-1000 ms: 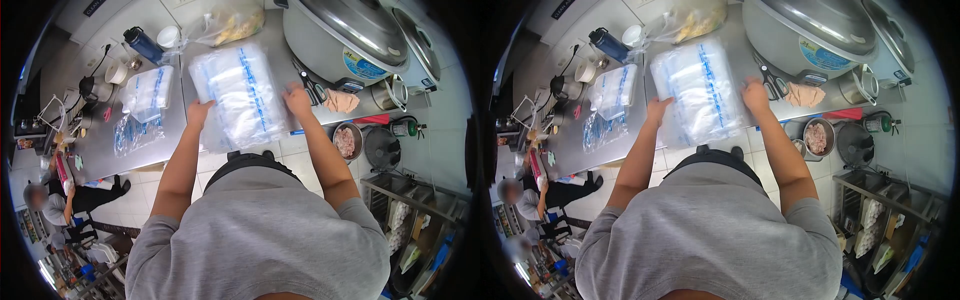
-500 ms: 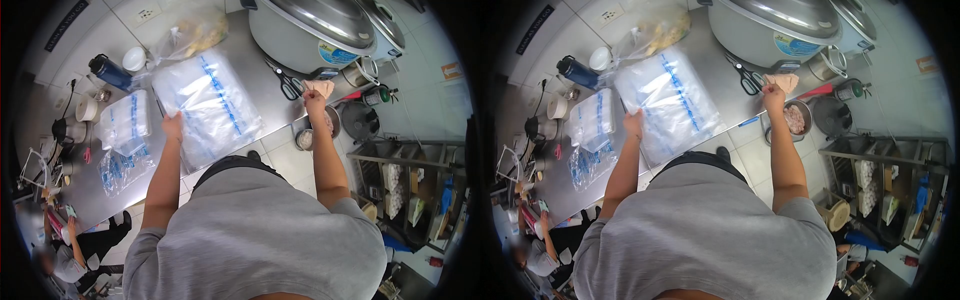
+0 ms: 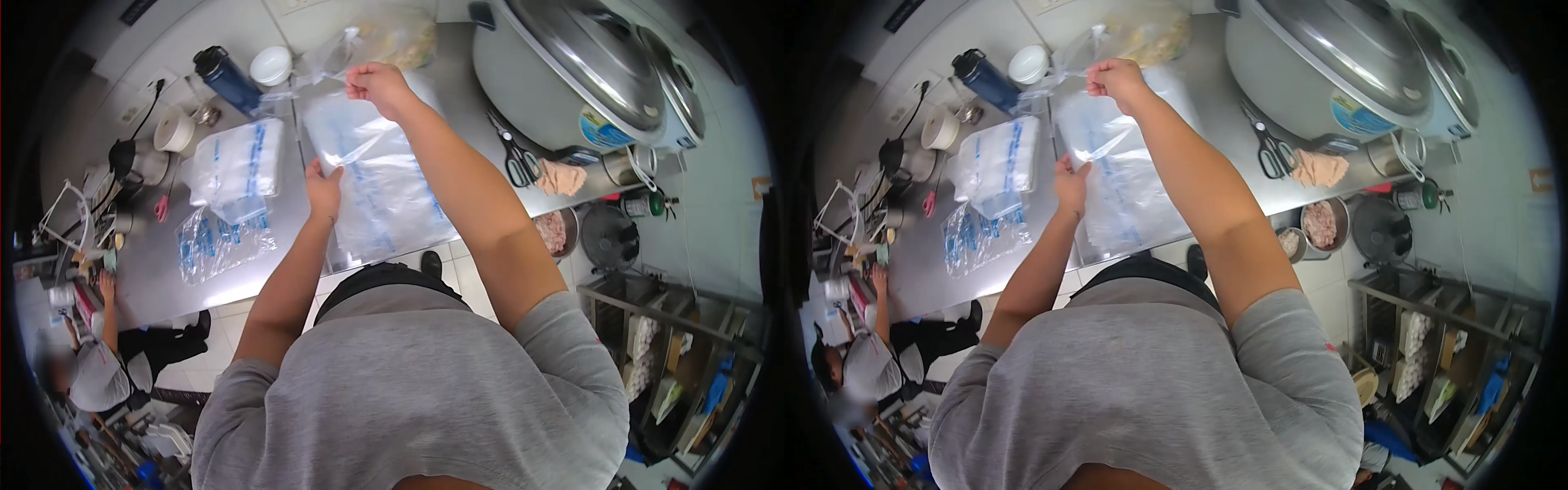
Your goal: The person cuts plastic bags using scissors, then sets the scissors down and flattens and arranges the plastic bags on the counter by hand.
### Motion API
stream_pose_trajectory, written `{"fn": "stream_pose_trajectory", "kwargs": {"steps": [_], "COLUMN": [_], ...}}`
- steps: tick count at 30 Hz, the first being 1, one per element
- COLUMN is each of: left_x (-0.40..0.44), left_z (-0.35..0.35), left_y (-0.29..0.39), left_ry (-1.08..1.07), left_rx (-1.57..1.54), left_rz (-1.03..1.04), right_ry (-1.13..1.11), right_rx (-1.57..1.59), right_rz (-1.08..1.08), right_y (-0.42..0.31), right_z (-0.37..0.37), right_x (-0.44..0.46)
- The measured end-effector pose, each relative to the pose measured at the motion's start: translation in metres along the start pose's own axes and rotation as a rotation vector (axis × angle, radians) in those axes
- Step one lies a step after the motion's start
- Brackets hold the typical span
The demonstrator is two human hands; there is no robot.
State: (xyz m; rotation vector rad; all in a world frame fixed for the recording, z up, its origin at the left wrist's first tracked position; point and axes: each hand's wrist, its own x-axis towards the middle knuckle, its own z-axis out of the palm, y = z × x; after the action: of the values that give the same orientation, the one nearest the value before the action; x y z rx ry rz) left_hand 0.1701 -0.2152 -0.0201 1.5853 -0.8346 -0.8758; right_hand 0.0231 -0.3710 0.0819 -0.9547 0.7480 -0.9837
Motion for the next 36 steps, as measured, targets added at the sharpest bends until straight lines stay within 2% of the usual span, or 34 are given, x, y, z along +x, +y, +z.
{"fn": "stream_pose_trajectory", "kwargs": {"steps": [1,4,5,6,7,8,9,10,12,14,17,18,20,21,22,23,25,27,28,30,31,33,35,36], "left_x": [0.003,0.001,-0.006,-0.002,0.005,0.012,0.015,0.017,0.019,0.028,0.046,0.052,0.066,0.077,0.075,0.064,0.051,0.042,0.042,0.052,0.058,0.080,0.113,0.121], "left_z": [-0.010,-0.041,-0.054,-0.067,-0.086,-0.102,-0.114,-0.122,-0.127,-0.121,-0.100,-0.092,-0.079,-0.070,-0.051,-0.025,0.028,0.077,0.093,0.126,0.133,0.136,0.118,0.099], "left_y": [-0.009,-0.009,0.012,0.009,0.004,0.000,0.002,0.007,0.011,0.013,0.010,0.010,0.014,0.019,0.032,0.043,0.053,0.055,0.049,0.034,0.026,0.010,-0.014,0.004], "left_ry": [-0.102,0.024,-0.009,-0.004,-0.001,0.001,0.019,0.031,0.020,-0.003,0.035,0.070,0.114,0.140,-0.012,-0.169,-0.523,-0.604,-0.645,-0.732,-0.712,-0.677,-0.508,-0.437], "left_rx": [-0.067,0.343,0.336,0.417,0.498,0.578,0.583,0.585,0.581,0.566,0.741,0.827,0.794,0.777,0.756,0.735,0.630,0.582,0.660,0.817,0.747,0.623,0.574,0.711], "left_rz": [0.036,0.179,0.114,0.198,0.280,0.363,0.363,0.365,0.365,0.377,0.501,0.549,0.594,0.623,0.712,0.794,0.905,0.958,0.933,0.888,0.808,0.642,0.839,0.791], "right_ry": [-0.026,-0.060,-0.062,-0.062,-0.004,0.075,0.170,0.374,0.639,0.887,0.938,0.914,0.857,0.799,0.792,0.662,0.503,0.596,0.638,0.422,0.311,0.380,0.423,0.408], "right_rx": [0.033,-0.341,-0.488,-0.635,-0.657,-0.789,-0.807,-0.966,-1.218,-1.254,-1.468,-1.523,-1.628,-1.590,-1.516,-1.282,-1.410,-1.434,-1.452,-1.539,-1.572,-1.601,-1.616,-1.581], "right_rz": [0.025,0.129,0.103,0.076,0.071,-0.149,-0.208,-0.111,-0.268,-0.143,0.000,-0.085,-0.255,-0.404,-0.387,-0.330,-0.404,-0.407,-0.411,-0.349,-0.306,-0.398,-0.421,-0.378], "right_y": [0.003,0.014,0.018,0.023,0.029,0.037,0.047,0.048,0.041,0.033,0.043,0.041,0.041,0.041,0.047,0.047,0.044,0.048,0.050,0.076,0.086,0.094,0.100,0.095], "right_z": [0.010,0.013,0.004,-0.013,-0.033,-0.056,-0.089,-0.115,-0.160,-0.191,-0.233,-0.230,-0.203,-0.187,-0.174,-0.152,-0.114,-0.102,-0.098,-0.084,-0.080,-0.079,-0.079,-0.076], "right_x": [0.010,0.000,-0.009,-0.022,-0.038,-0.054,-0.071,-0.091,-0.143,-0.186,-0.232,-0.236,-0.232,-0.221,-0.206,-0.195,-0.172,-0.167,-0.165,-0.172,-0.180,-0.187,-0.189,-0.190]}}
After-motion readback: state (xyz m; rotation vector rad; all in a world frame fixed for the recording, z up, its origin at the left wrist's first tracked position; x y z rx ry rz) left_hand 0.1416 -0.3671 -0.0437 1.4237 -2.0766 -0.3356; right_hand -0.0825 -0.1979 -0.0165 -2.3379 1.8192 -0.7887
